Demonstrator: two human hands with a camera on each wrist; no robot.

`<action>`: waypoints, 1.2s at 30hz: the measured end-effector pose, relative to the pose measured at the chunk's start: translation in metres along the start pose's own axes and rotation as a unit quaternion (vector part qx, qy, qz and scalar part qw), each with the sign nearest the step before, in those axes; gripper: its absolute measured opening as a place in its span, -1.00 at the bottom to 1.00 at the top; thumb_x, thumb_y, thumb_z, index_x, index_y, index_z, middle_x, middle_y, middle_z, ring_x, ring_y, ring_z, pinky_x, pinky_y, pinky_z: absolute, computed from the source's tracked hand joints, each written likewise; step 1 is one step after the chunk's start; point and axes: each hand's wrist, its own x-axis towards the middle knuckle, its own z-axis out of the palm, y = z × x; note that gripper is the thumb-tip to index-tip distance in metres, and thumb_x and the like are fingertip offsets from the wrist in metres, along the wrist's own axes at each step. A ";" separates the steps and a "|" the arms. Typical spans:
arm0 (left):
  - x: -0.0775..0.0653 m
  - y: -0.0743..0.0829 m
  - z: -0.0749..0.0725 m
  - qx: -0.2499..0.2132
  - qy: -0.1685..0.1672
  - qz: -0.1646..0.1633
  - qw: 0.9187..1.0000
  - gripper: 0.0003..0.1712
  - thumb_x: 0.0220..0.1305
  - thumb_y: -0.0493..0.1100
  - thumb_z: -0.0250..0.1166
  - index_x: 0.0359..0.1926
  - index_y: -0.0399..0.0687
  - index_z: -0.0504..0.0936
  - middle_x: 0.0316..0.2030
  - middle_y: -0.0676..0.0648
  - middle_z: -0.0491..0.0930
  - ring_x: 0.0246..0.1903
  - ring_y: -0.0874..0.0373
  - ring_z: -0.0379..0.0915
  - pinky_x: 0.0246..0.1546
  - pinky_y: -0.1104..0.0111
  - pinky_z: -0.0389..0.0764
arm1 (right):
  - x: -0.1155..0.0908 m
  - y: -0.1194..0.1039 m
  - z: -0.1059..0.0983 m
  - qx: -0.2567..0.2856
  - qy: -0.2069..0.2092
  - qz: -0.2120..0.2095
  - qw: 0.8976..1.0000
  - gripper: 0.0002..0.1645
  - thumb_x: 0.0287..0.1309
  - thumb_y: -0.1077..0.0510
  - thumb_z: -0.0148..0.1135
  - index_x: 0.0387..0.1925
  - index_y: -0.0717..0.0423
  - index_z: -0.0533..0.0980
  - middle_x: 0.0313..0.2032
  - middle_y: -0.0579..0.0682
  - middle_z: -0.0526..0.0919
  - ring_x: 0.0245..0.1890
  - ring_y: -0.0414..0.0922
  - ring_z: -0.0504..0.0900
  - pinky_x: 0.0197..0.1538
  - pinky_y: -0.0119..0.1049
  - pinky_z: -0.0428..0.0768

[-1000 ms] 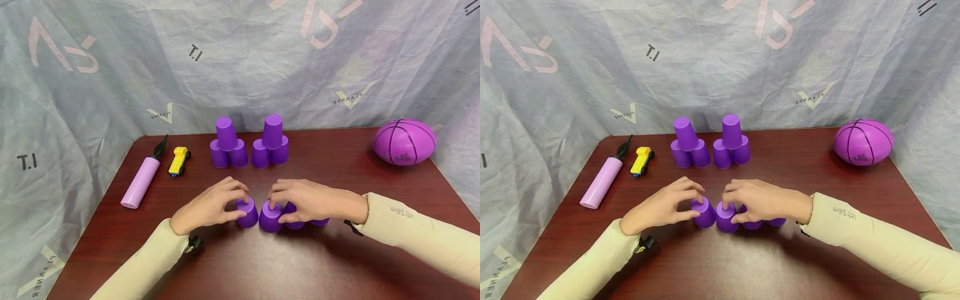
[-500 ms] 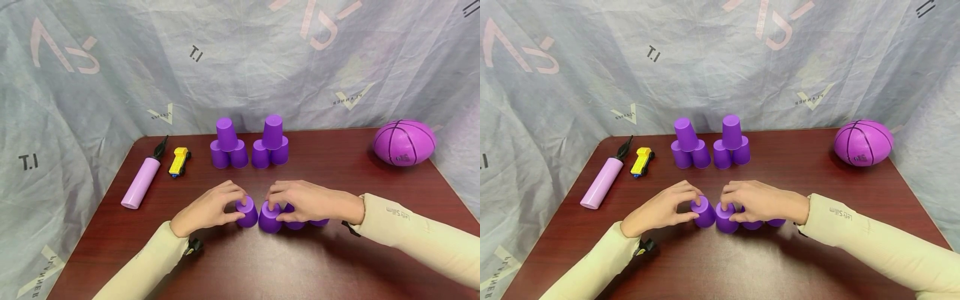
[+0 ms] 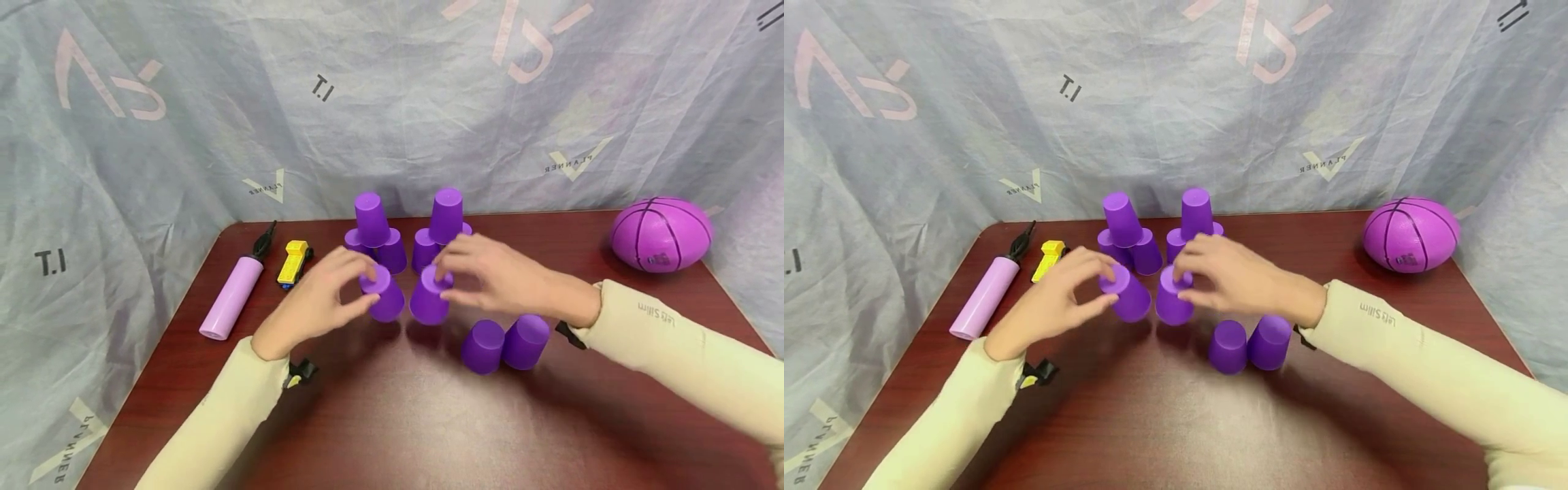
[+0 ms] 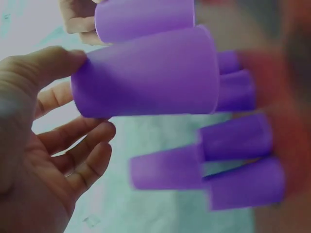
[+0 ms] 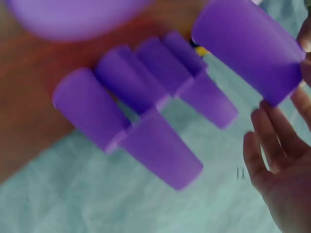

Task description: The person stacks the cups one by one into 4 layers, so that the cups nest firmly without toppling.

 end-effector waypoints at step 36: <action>0.128 -0.051 -0.048 0.069 0.072 -0.142 0.985 -0.74 0.27 -0.01 0.26 -0.15 -0.06 0.52 -0.21 0.04 0.50 -0.13 0.10 0.35 -0.10 0.30 0.35 | 0.082 0.087 -0.001 -0.021 -0.036 0.284 0.958 -0.56 0.02 -0.01 0.40 -0.09 0.05 0.49 -0.17 0.02 0.65 -0.14 -0.03 0.39 -0.11 -0.12 0.40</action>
